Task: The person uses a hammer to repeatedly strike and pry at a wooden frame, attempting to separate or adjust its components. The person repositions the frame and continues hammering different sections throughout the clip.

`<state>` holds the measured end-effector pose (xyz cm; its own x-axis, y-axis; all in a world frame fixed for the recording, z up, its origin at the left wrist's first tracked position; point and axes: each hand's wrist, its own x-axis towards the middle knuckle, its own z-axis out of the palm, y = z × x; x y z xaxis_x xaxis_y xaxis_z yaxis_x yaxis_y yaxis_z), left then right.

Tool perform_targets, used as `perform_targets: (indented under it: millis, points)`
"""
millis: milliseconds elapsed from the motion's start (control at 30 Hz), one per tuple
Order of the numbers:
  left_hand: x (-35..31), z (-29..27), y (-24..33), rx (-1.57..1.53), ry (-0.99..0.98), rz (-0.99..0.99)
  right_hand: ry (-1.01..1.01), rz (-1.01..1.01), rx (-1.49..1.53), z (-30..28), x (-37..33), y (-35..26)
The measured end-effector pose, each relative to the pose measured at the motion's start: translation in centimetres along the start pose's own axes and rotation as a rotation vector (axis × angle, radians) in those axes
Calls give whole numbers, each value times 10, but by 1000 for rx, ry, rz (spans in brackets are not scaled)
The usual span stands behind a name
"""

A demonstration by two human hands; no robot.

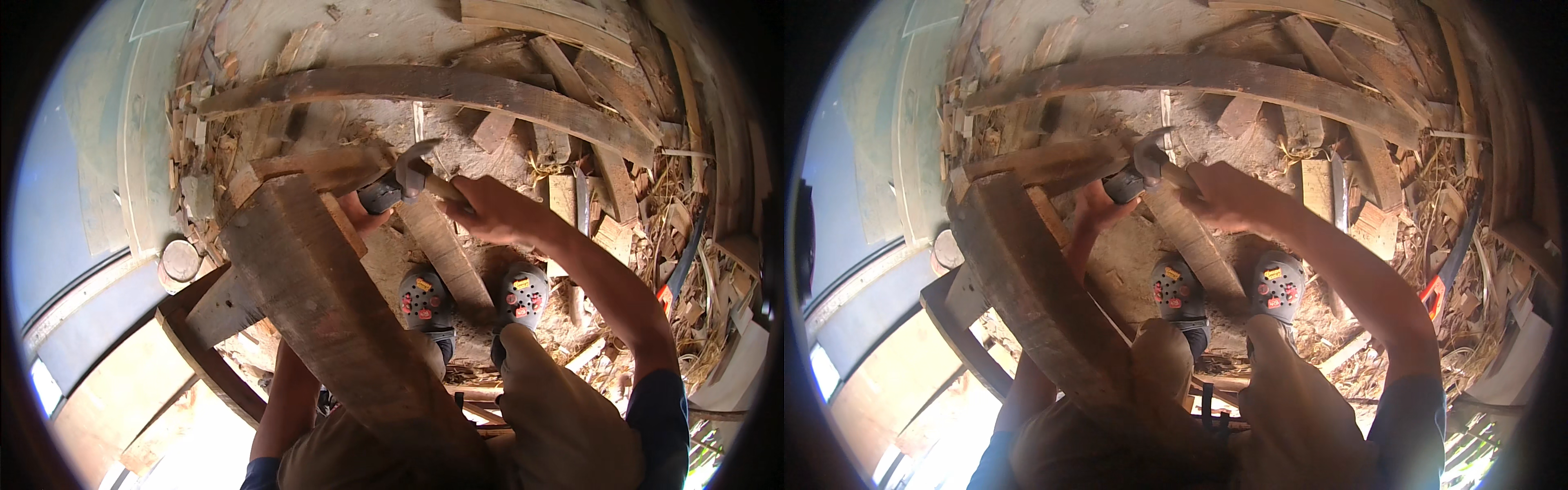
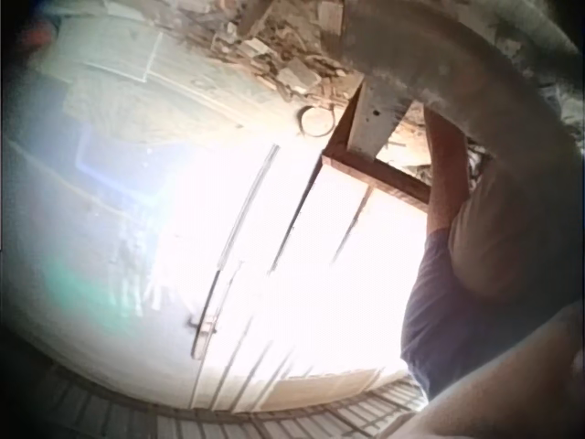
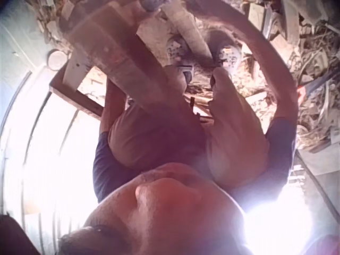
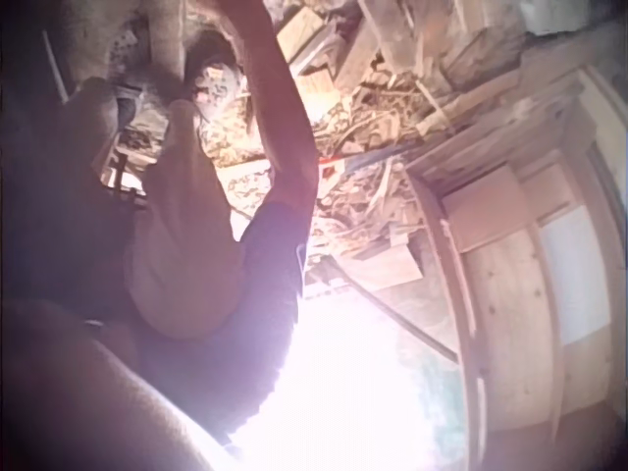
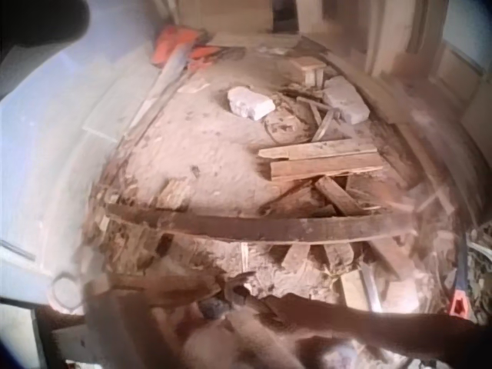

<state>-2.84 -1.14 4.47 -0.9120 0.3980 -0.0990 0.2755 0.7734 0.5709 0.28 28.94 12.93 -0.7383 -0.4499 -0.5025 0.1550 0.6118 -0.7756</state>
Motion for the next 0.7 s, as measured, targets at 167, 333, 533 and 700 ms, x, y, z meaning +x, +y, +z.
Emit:
perform_targets:
  millis: [167,333,533,700]
  points:
    - [-2,3,-2,6,19,54,-47,-175,-225,20,-20,-38]
    - [-11,-16,-4,65,23,21,-226,-272,-490,-3,7,-95]
    - [-18,-4,-8,61,-21,15,-339,-404,-787,-7,56,-103]
    - [-9,8,-12,56,-44,21,-214,-432,-611,-2,44,-94]
